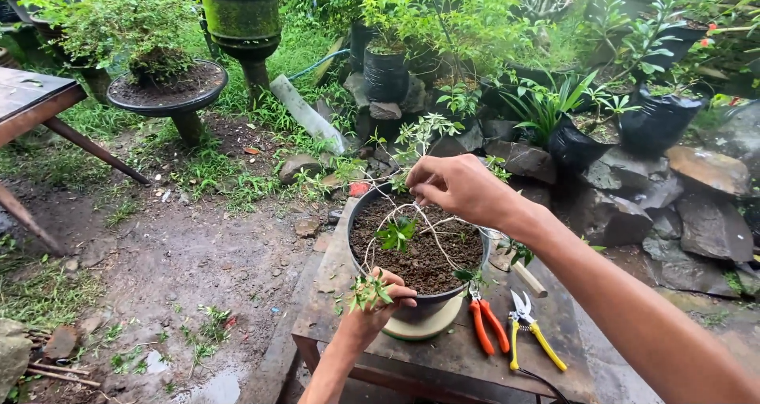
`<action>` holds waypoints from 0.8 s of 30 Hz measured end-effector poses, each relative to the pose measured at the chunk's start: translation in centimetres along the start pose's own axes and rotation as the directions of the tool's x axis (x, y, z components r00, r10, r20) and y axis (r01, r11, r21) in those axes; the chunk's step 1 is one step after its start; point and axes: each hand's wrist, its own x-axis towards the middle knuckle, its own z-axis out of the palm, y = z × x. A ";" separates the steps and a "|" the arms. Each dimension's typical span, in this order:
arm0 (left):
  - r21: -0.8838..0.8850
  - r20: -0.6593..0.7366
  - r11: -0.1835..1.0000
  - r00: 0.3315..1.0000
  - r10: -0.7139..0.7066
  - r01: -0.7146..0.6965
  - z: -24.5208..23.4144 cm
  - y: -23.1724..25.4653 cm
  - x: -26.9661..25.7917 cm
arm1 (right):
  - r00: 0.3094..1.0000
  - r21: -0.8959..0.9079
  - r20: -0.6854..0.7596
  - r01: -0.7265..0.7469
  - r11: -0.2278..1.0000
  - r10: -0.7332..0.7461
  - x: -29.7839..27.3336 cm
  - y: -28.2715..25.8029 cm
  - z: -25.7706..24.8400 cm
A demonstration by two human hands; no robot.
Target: Wrapping metal wire around the branches of a small potted plant to shape and train it.
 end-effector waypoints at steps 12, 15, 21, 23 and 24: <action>-0.146 -0.295 0.961 0.917 -0.268 0.234 7.7 4.9 0.5 | 0.996 -0.016 0.016 -0.092 0.996 0.092 0.4 0.1 0.0; -0.090 -0.121 0.917 0.910 -0.397 0.389 7.5 9.1 3.1 | 0.987 0.012 0.072 -0.146 0.989 0.144 0.4 -0.4 -0.6; 0.373 -0.115 0.914 0.986 -0.123 0.157 5.9 7.7 2.0 | 0.922 -0.032 0.190 -0.338 0.941 0.338 -0.8 -1.4 -2.9; 0.371 -0.114 0.911 0.982 -0.148 0.180 4.8 7.0 1.9 | 0.931 -0.091 0.180 -0.307 0.947 0.319 -0.7 0.1 -3.0; 0.370 -0.117 0.906 0.978 -0.174 0.205 4.3 6.8 1.8 | 0.939 -0.153 0.173 -0.273 0.950 0.297 -0.7 0.8 -3.1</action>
